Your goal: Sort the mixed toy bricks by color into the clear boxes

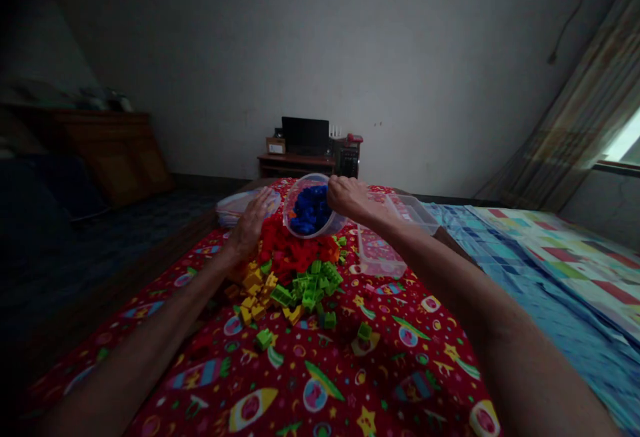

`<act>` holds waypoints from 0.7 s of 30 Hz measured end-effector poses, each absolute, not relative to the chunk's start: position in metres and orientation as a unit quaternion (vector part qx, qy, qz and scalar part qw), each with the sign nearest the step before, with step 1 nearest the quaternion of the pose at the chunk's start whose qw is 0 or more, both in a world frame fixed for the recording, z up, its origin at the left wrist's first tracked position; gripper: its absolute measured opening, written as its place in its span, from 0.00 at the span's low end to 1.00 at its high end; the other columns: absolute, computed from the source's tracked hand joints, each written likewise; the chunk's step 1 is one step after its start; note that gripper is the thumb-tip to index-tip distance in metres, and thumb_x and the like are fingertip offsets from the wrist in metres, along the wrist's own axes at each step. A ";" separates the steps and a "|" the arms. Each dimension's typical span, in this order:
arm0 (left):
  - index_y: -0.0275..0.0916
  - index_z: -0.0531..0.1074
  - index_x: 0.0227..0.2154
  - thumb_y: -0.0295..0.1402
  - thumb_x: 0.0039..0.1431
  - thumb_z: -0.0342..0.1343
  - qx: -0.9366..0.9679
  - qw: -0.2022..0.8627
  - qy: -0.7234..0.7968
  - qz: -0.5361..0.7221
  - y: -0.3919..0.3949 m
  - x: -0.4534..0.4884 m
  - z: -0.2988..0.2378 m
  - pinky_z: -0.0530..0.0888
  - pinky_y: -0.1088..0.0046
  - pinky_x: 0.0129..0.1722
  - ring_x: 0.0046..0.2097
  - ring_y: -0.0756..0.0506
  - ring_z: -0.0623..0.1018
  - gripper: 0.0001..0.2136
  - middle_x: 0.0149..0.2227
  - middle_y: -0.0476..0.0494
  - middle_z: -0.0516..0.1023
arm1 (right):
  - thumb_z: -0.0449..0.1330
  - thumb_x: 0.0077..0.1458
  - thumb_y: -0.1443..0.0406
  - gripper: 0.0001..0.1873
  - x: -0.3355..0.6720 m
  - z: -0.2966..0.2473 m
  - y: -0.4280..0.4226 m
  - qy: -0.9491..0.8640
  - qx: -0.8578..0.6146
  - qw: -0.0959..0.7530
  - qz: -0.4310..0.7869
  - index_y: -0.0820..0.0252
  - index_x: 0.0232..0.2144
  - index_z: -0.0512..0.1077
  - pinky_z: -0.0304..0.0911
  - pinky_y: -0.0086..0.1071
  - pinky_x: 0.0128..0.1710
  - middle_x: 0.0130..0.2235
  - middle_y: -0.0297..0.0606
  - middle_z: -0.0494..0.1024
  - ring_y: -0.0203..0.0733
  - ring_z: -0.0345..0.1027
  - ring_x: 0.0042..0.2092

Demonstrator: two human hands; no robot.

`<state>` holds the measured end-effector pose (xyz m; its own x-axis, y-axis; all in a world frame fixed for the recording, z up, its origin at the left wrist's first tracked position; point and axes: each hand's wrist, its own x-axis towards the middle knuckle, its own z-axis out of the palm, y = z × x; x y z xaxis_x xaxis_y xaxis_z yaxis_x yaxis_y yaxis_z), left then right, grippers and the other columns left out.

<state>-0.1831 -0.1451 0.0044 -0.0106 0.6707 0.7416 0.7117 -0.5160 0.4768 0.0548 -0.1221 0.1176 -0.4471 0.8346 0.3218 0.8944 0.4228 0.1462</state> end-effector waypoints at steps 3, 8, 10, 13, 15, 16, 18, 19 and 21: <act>0.40 0.57 0.60 0.43 0.67 0.33 -0.739 0.061 -0.483 -0.466 -0.148 -0.169 0.002 0.50 0.53 0.64 0.67 0.42 0.51 0.24 0.66 0.39 0.54 | 0.39 0.61 0.69 0.20 0.027 0.116 -0.133 -0.846 -0.498 0.100 -0.158 0.66 0.49 0.65 0.60 0.39 0.41 0.45 0.55 0.74 0.50 0.69 0.46; 0.38 0.58 0.60 0.41 0.66 0.38 -0.765 0.094 -0.477 -0.422 -0.145 -0.158 -0.012 0.53 0.51 0.63 0.66 0.40 0.55 0.23 0.65 0.36 0.56 | 0.39 0.61 0.71 0.20 -0.001 0.107 -0.126 -0.857 -0.477 0.090 -0.173 0.72 0.49 0.64 0.60 0.38 0.39 0.43 0.59 0.74 0.51 0.69 0.45; 0.39 0.59 0.59 0.40 0.65 0.41 -0.767 0.098 -0.486 -0.408 -0.144 -0.159 -0.017 0.55 0.51 0.63 0.65 0.40 0.56 0.22 0.64 0.36 0.58 | 0.39 0.61 0.73 0.20 -0.006 0.103 -0.124 -0.860 -0.468 0.096 -0.181 0.74 0.50 0.64 0.59 0.38 0.38 0.41 0.59 0.74 0.51 0.69 0.43; 0.41 0.59 0.59 0.38 0.64 0.43 -0.764 0.109 -0.489 -0.406 -0.146 -0.160 -0.019 0.56 0.51 0.62 0.65 0.39 0.55 0.21 0.63 0.38 0.59 | 0.38 0.61 0.73 0.22 -0.005 0.099 -0.130 -0.865 -0.448 0.091 -0.208 0.77 0.53 0.61 0.59 0.39 0.38 0.44 0.60 0.72 0.52 0.68 0.44; 0.41 0.58 0.59 0.38 0.64 0.44 -0.762 0.120 -0.488 -0.409 -0.147 -0.160 -0.018 0.55 0.50 0.62 0.65 0.39 0.55 0.22 0.63 0.37 0.58 | 0.37 0.61 0.74 0.24 0.000 0.099 -0.138 -0.868 -0.434 0.079 -0.227 0.77 0.56 0.59 0.58 0.40 0.38 0.46 0.60 0.71 0.52 0.67 0.44; 0.40 0.57 0.60 0.37 0.64 0.45 -0.760 0.126 -0.487 -0.412 -0.148 -0.159 -0.017 0.55 0.51 0.63 0.65 0.39 0.55 0.22 0.63 0.37 0.58 | 0.36 0.61 0.74 0.24 0.003 0.099 -0.140 -0.869 -0.430 0.073 -0.235 0.77 0.56 0.58 0.58 0.40 0.39 0.47 0.60 0.71 0.52 0.67 0.44; 0.40 0.56 0.60 0.38 0.64 0.45 -0.753 0.138 -0.490 -0.417 -0.150 -0.158 -0.015 0.55 0.51 0.62 0.65 0.39 0.56 0.23 0.63 0.36 0.57 | 0.36 0.61 0.75 0.25 0.006 0.097 -0.144 -0.871 -0.415 0.067 -0.256 0.77 0.57 0.58 0.58 0.40 0.39 0.49 0.60 0.70 0.51 0.66 0.45; 0.40 0.55 0.60 0.38 0.64 0.45 -0.749 0.144 -0.494 -0.417 -0.150 -0.157 -0.015 0.55 0.50 0.62 0.65 0.38 0.56 0.23 0.63 0.35 0.57 | 0.35 0.61 0.75 0.26 0.006 0.095 -0.144 -0.872 -0.402 0.068 -0.269 0.77 0.58 0.57 0.58 0.41 0.40 0.51 0.60 0.69 0.51 0.66 0.45; 0.41 0.52 0.61 0.39 0.64 0.45 -0.751 0.151 -0.496 -0.409 -0.151 -0.157 -0.015 0.55 0.49 0.62 0.65 0.37 0.54 0.24 0.64 0.34 0.54 | 0.36 0.60 0.76 0.26 0.003 0.090 -0.142 -0.878 -0.371 0.074 -0.293 0.77 0.59 0.56 0.57 0.41 0.42 0.54 0.61 0.66 0.51 0.65 0.46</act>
